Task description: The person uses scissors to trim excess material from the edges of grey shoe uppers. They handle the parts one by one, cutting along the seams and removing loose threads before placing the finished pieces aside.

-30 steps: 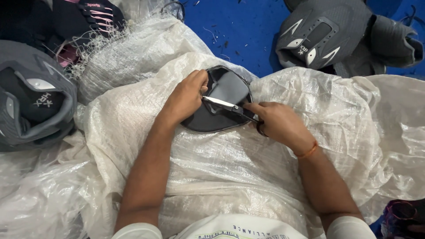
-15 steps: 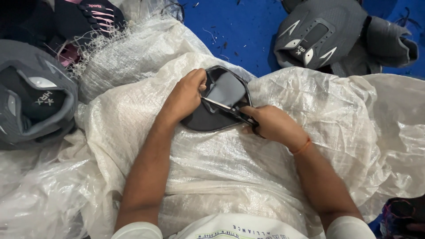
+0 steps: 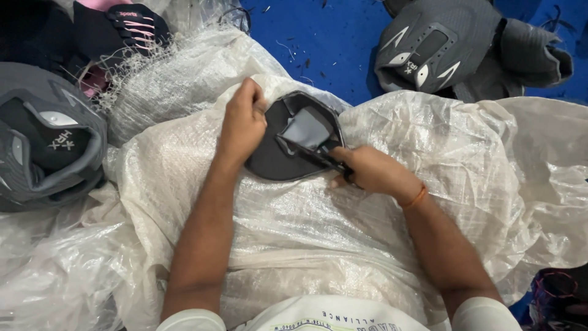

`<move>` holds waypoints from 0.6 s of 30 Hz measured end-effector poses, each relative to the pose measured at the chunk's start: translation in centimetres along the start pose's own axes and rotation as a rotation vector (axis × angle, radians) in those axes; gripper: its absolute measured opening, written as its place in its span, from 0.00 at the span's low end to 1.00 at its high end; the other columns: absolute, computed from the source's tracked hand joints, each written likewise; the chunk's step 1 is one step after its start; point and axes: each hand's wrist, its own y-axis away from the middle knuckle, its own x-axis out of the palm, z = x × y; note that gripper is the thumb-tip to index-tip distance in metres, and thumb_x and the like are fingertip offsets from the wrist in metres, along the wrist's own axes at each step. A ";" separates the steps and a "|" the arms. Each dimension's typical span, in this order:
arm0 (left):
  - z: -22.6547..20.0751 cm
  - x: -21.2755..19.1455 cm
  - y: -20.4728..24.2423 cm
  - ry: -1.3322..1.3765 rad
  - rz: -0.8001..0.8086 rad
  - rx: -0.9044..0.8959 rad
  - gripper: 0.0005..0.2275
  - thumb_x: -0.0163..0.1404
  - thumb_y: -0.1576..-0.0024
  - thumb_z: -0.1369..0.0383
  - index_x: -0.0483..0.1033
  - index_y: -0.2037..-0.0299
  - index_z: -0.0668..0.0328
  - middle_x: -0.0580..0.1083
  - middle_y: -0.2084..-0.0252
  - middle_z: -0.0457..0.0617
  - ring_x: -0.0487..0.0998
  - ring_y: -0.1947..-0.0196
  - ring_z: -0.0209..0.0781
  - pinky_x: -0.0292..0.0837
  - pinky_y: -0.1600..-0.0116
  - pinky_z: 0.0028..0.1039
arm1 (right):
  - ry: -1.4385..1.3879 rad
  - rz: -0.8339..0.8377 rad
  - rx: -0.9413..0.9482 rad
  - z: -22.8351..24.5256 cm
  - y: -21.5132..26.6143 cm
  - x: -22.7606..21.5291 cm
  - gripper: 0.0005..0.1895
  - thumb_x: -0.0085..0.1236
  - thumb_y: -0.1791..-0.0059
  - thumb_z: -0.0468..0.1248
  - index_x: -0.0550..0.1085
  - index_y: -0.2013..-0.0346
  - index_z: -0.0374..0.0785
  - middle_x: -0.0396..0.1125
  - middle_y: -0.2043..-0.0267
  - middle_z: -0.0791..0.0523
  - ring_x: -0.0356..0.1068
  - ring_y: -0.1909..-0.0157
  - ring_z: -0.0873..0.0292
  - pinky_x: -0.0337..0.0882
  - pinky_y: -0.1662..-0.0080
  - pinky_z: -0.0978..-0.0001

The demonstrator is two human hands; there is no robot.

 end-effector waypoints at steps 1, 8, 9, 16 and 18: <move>-0.3 -0.3 0.0 0.015 -0.080 -0.034 0.06 0.49 0.39 0.79 0.64 0.58 0.66 0.72 0.62 0.56 0.75 0.61 0.51 0.71 0.55 0.37 | -0.033 -0.039 -0.042 -0.5 -0.1 0.1 0.30 0.68 0.57 0.48 0.71 0.47 0.35 0.72 0.71 0.44 0.74 0.67 0.46 0.72 0.62 0.54; -0.7 -0.1 0.9 -0.111 0.454 0.114 0.11 0.59 0.45 0.72 0.75 0.53 0.59 0.73 0.52 0.51 0.78 0.52 0.47 0.73 0.48 0.35 | -0.111 -0.059 0.001 -1.5 1.5 -1.5 0.31 0.66 0.57 0.45 0.68 0.43 0.38 0.73 0.70 0.46 0.75 0.68 0.47 0.72 0.63 0.55; -1.1 0.1 0.9 -0.175 0.520 0.066 0.14 0.60 0.47 0.70 0.76 0.51 0.57 0.73 0.52 0.49 0.77 0.53 0.47 0.72 0.49 0.36 | -0.124 -0.029 0.034 -1.7 1.6 -1.5 0.30 0.65 0.56 0.45 0.67 0.42 0.38 0.73 0.70 0.47 0.75 0.68 0.47 0.71 0.63 0.55; -2.4 0.5 0.7 -0.329 0.664 -0.051 0.16 0.62 0.50 0.64 0.80 0.51 0.51 0.72 0.54 0.49 0.76 0.54 0.47 0.71 0.48 0.36 | -0.064 -0.023 0.068 -1.7 3.0 -2.6 0.29 0.64 0.55 0.44 0.68 0.42 0.41 0.73 0.71 0.48 0.73 0.69 0.47 0.70 0.64 0.54; -2.5 1.0 0.6 -0.382 0.670 -0.034 0.15 0.63 0.51 0.63 0.81 0.53 0.53 0.72 0.55 0.49 0.76 0.53 0.48 0.70 0.49 0.37 | -0.025 -0.008 0.094 -1.7 3.4 -3.0 0.28 0.65 0.56 0.45 0.69 0.44 0.42 0.73 0.71 0.48 0.74 0.69 0.47 0.70 0.64 0.53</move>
